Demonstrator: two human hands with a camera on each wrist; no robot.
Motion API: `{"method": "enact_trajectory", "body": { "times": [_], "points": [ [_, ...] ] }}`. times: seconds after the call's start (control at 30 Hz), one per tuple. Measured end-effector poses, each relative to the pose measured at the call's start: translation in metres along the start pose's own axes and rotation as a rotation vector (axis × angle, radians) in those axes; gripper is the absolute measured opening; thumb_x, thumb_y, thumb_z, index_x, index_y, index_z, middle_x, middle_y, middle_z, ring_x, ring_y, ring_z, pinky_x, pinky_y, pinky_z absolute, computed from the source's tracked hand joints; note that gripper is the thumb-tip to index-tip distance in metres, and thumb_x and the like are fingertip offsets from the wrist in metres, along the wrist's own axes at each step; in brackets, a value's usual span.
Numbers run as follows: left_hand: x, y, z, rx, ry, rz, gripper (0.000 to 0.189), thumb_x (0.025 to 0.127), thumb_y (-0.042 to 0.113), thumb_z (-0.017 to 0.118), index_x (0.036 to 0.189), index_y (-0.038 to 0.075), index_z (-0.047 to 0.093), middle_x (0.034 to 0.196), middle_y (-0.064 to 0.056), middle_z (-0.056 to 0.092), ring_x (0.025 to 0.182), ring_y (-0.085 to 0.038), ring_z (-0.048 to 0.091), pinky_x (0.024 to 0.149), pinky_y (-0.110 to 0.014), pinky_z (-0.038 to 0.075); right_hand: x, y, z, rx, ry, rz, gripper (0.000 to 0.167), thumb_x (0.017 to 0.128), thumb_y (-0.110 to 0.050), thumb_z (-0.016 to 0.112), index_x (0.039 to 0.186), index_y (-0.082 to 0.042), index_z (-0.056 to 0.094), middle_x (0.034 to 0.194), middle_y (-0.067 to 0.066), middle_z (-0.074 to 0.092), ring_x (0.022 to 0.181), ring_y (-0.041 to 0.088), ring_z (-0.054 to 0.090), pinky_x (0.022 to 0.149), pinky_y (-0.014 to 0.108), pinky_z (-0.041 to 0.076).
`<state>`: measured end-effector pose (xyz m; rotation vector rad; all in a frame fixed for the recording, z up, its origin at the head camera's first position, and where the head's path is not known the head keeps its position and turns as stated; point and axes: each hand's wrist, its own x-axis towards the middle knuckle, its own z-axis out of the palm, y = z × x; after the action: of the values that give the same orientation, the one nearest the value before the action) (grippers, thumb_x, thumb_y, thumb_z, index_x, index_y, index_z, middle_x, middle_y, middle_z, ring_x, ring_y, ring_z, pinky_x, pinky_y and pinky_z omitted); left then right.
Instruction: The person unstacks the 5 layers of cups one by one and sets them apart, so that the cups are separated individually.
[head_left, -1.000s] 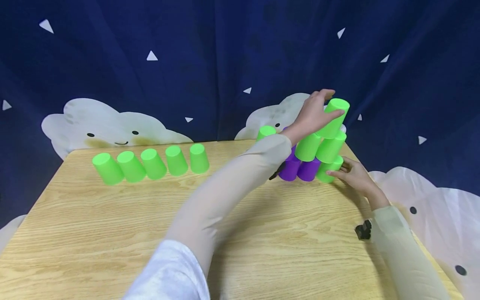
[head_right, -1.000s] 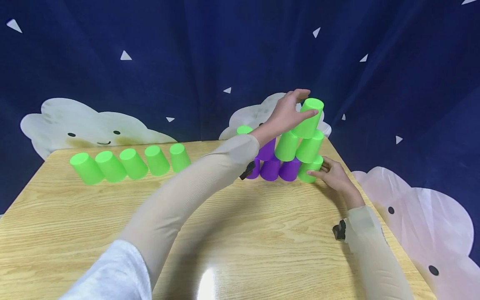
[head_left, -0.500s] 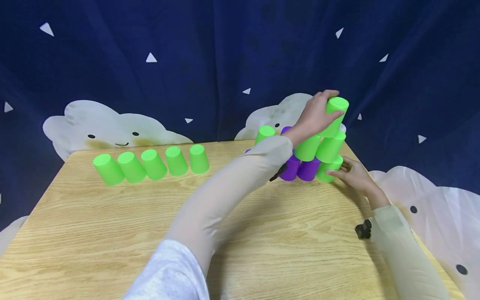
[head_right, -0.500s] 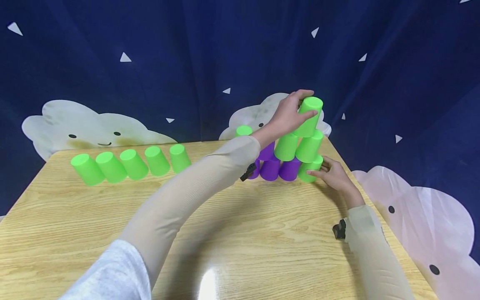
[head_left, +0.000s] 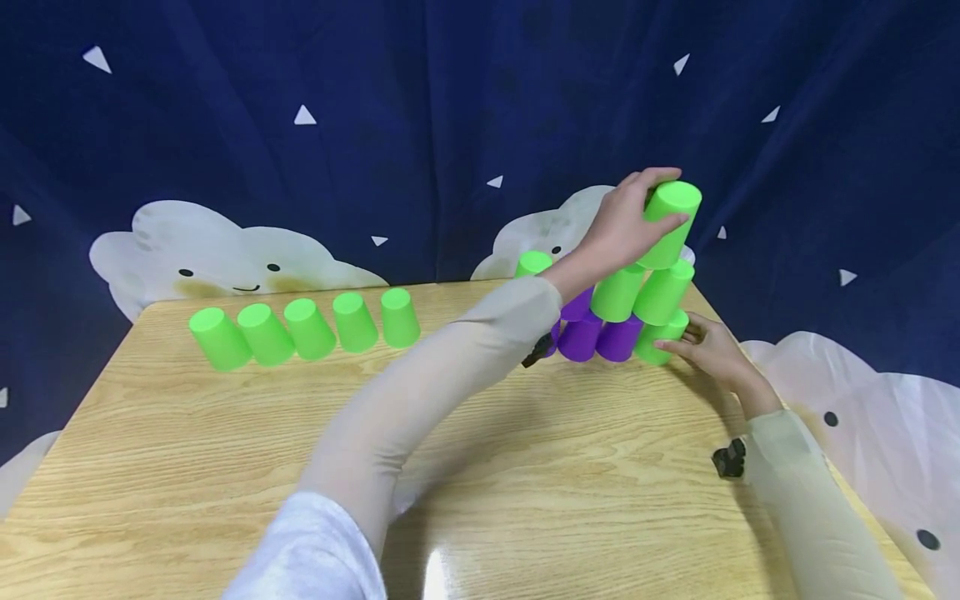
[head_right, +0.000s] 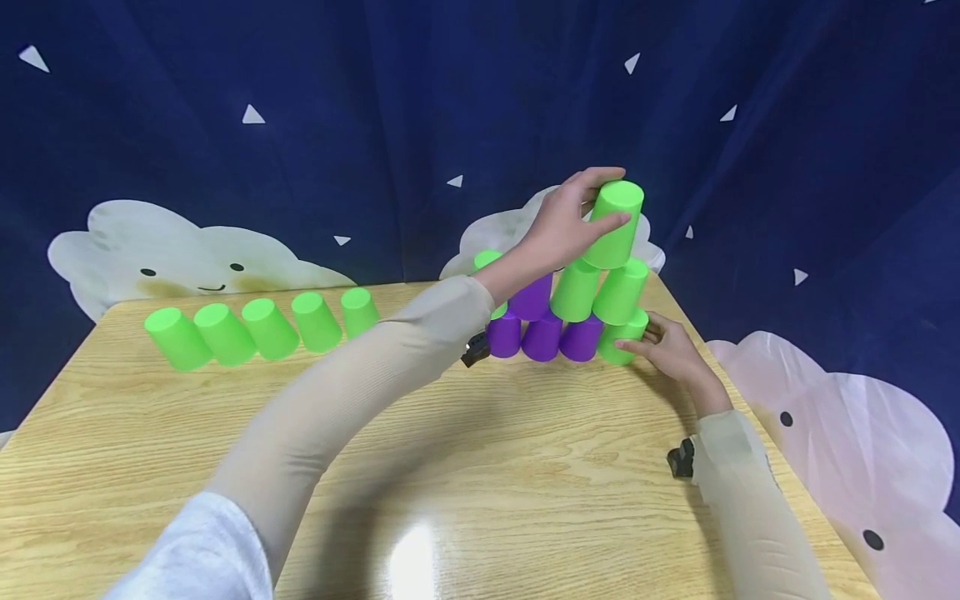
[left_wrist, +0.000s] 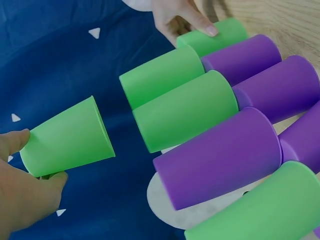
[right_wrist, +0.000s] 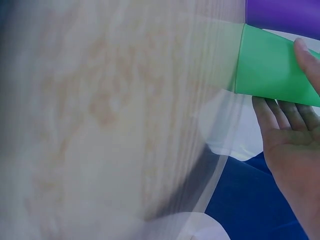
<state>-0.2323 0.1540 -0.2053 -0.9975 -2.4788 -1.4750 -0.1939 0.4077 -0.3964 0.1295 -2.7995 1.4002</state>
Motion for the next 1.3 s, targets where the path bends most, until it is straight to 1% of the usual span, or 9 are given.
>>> {"method": "enact_trajectory", "body": {
  "times": [0.17, 0.37, 0.5, 0.6, 0.73, 0.87, 1.0, 1.13, 1.3],
  "points": [
    [-0.012, -0.002, -0.011, -0.054, -0.014, 0.020, 0.055, 0.096, 0.021, 0.066, 0.146, 0.014, 0.046, 0.131, 0.001, 0.052, 0.113, -0.004, 0.053, 0.086, -0.005, 0.041, -0.001, 0.001, 0.000, -0.006, 0.004, 0.003, 0.069, 0.092, -0.028, 0.071, 0.145, 0.003, 0.041, 0.127, 0.017, 0.058, 0.097, -0.010, 0.057, 0.079, 0.013, 0.052],
    [-0.031, -0.010, -0.025, -0.128, -0.020, 0.062, 0.055, 0.096, 0.016, 0.066, 0.146, 0.008, 0.044, 0.134, -0.005, 0.051, 0.121, -0.009, 0.051, 0.094, -0.005, 0.038, -0.004, -0.004, 0.001, 0.004, -0.002, 0.002, 0.065, 0.094, -0.020, 0.069, 0.145, 0.007, 0.038, 0.132, 0.028, 0.053, 0.097, -0.012, 0.054, 0.079, 0.011, 0.051],
    [-0.046, -0.017, -0.037, -0.177, -0.011, 0.091, 0.053, 0.095, 0.011, 0.066, 0.143, 0.004, 0.046, 0.138, -0.007, 0.049, 0.124, -0.009, 0.050, 0.098, -0.004, 0.035, -0.003, -0.005, 0.002, 0.002, 0.010, 0.003, 0.066, 0.093, -0.021, 0.070, 0.144, 0.007, 0.040, 0.131, 0.027, 0.055, 0.097, -0.011, 0.055, 0.078, 0.011, 0.051],
    [-0.059, -0.021, -0.045, -0.208, 0.009, 0.087, 0.052, 0.093, 0.009, 0.067, 0.142, 0.003, 0.047, 0.138, -0.007, 0.050, 0.123, -0.008, 0.050, 0.099, -0.005, 0.036, -0.001, 0.001, 0.001, -0.004, 0.014, -0.006, 0.067, 0.092, -0.025, 0.071, 0.144, 0.006, 0.041, 0.129, 0.022, 0.058, 0.098, -0.008, 0.057, 0.078, 0.012, 0.052],
    [-0.079, -0.029, -0.058, -0.231, 0.047, 0.086, 0.053, 0.092, 0.006, 0.069, 0.140, 0.002, 0.049, 0.134, -0.010, 0.052, 0.124, -0.010, 0.051, 0.101, -0.009, 0.038, -0.001, 0.001, 0.002, 0.010, 0.020, -0.014, 0.066, 0.091, -0.024, 0.072, 0.142, 0.006, 0.043, 0.124, 0.016, 0.061, 0.097, -0.006, 0.059, 0.076, 0.013, 0.053],
    [-0.100, -0.040, -0.073, -0.223, 0.089, 0.096, 0.052, 0.091, 0.004, 0.070, 0.138, 0.001, 0.051, 0.131, -0.012, 0.053, 0.125, -0.014, 0.052, 0.103, -0.014, 0.040, -0.002, -0.001, 0.002, 0.003, 0.016, -0.012, 0.065, 0.092, -0.024, 0.071, 0.143, 0.006, 0.042, 0.125, 0.019, 0.059, 0.096, -0.008, 0.058, 0.077, 0.013, 0.052],
    [-0.120, -0.053, -0.087, -0.213, 0.127, 0.079, 0.050, 0.090, 0.003, 0.070, 0.137, 0.000, 0.052, 0.130, -0.012, 0.054, 0.125, -0.017, 0.053, 0.104, -0.018, 0.041, -0.002, -0.001, 0.003, 0.008, 0.005, -0.004, 0.065, 0.094, -0.020, 0.069, 0.145, 0.007, 0.038, 0.131, 0.028, 0.053, 0.096, -0.010, 0.056, 0.078, 0.011, 0.051],
    [-0.144, -0.070, -0.102, -0.199, 0.167, 0.038, 0.049, 0.090, 0.003, 0.070, 0.136, 0.001, 0.053, 0.129, -0.011, 0.054, 0.124, -0.018, 0.054, 0.104, -0.019, 0.042, -0.001, 0.000, 0.002, 0.008, 0.003, 0.006, 0.065, 0.094, -0.017, 0.068, 0.146, 0.008, 0.036, 0.133, 0.030, 0.051, 0.096, -0.011, 0.055, 0.078, 0.011, 0.051],
    [-0.176, -0.094, -0.124, -0.161, 0.224, -0.027, 0.051, 0.089, 0.002, 0.071, 0.137, 0.003, 0.054, 0.127, -0.011, 0.055, 0.123, -0.019, 0.055, 0.106, -0.024, 0.042, -0.002, -0.001, 0.000, -0.004, 0.017, 0.003, 0.064, 0.093, -0.021, 0.070, 0.143, 0.007, 0.041, 0.126, 0.022, 0.058, 0.095, -0.009, 0.057, 0.078, 0.012, 0.052]
  ]
}}
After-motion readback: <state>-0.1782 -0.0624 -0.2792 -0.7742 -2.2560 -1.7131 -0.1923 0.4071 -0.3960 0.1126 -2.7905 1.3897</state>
